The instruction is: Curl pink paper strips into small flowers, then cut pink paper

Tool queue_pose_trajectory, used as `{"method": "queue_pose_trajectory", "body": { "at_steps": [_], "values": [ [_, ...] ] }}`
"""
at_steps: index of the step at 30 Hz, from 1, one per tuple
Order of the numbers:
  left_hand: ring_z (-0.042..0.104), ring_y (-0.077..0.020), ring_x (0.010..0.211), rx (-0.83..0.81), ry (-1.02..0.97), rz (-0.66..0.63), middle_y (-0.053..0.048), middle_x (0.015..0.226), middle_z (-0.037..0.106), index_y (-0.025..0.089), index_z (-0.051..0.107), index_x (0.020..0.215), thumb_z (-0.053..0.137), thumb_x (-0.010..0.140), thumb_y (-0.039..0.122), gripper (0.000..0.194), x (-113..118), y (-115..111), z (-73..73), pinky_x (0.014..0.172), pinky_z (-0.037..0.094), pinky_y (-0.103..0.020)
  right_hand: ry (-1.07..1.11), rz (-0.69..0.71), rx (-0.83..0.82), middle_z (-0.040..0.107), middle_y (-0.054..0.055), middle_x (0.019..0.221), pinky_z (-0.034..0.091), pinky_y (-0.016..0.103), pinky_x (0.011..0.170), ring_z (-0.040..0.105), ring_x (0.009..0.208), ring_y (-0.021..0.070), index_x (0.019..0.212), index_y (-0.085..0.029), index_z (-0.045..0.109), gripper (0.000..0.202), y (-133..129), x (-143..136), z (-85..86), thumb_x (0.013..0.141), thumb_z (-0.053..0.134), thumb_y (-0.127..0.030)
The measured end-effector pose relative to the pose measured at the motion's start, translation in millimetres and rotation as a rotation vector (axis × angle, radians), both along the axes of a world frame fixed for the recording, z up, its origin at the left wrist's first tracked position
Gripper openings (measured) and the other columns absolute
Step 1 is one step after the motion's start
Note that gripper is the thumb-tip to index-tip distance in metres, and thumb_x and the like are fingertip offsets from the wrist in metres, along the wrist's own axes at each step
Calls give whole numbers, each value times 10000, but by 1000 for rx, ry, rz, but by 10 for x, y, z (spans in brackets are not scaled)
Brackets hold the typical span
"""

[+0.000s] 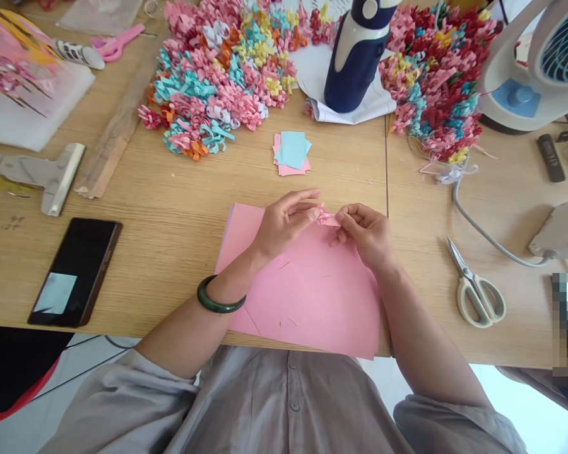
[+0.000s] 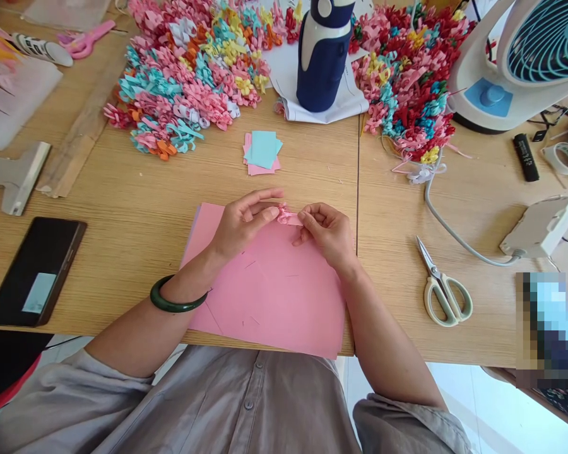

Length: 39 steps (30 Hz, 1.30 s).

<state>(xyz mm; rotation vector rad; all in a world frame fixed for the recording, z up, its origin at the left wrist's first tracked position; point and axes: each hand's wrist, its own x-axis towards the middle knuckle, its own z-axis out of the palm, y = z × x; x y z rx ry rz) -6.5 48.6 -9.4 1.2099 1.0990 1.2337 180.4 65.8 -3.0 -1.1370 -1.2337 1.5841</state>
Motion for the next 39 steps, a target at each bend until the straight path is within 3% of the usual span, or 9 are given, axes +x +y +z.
{"method": "queue_pose_trajectory", "body": {
  "at_steps": [3, 6, 9, 11, 14, 17, 20, 28, 39],
  "values": [
    [659, -204, 1147, -40, -33, -84, -100, 1299, 656, 189, 643, 1266, 747, 797, 296, 492, 20, -20, -1, 987, 545, -322, -24, 30, 13, 624, -49, 506, 561, 230, 511, 637, 442, 110, 780, -174, 633, 266, -17, -6, 14, 798, 774, -400],
    [694, -169, 967, -1, 79, -116, -81, 1082, 720, 161, 730, 1108, 728, 802, 276, 327, 25, -29, -9, 859, 586, -281, -31, 70, 13, 639, -43, 521, 549, 223, 511, 647, 447, 111, 798, -171, 633, 244, -22, -3, 9, 819, 758, -381],
    [695, -153, 880, 24, 124, -36, -79, 982, 722, 129, 754, 998, 682, 822, 246, 223, 17, -24, -21, 824, 587, -275, -46, 58, 27, 634, -46, 515, 545, 219, 516, 648, 454, 110, 802, -172, 635, 227, -19, 4, 1, 834, 746, -367],
    [693, -170, 980, -25, 57, -41, -92, 1089, 717, 139, 710, 1145, 698, 808, 241, 352, 13, -19, -34, 893, 571, -291, -47, 40, 31, 621, -53, 501, 545, 220, 519, 641, 450, 107, 795, -175, 635, 222, -22, 2, 4, 835, 745, -363],
    [682, -177, 1024, -126, -22, -151, -93, 1163, 704, 169, 599, 1333, 730, 785, 253, 570, 21, -23, -52, 923, 555, -311, -45, 68, 16, 622, -52, 503, 545, 226, 524, 638, 450, 107, 797, -175, 634, 227, -41, -16, 15, 834, 745, -369],
    [660, -132, 855, -127, 15, -151, -39, 934, 691, 137, 650, 1258, 703, 792, 241, 480, 37, -32, -53, 871, 556, -307, -60, 98, 19, 622, -52, 507, 539, 226, 527, 642, 458, 108, 801, -173, 627, 236, -61, -37, 17, 838, 739, -377],
    [584, -96, 750, -122, 37, -119, 13, 780, 581, 101, 679, 1196, 675, 790, 221, 423, 42, -32, -34, 823, 547, -291, -82, 91, 48, 609, -57, 501, 539, 227, 540, 647, 471, 108, 814, -173, 622, 227, -66, -46, 5, 847, 728, -370],
    [545, -80, 694, -142, 18, -86, 33, 729, 536, 110, 707, 1127, 724, 741, 226, 404, 36, -18, -5, 742, 516, -256, -140, 93, 233, 663, -28, 695, 544, 254, 617, 643, 586, 92, 881, -198, 639, 64, -84, -65, -43, 876, 669, -254],
    [651, -125, 690, -233, -16, -120, -31, 758, 705, 95, 709, 1093, 697, 780, 218, 336, 9, -11, 68, 716, 542, -293, -321, 113, 460, 681, 0, 808, 573, 266, 657, 678, 708, 116, 860, -219, 664, 79, -109, -35, -21, 906, 603, -240]
  ]
}}
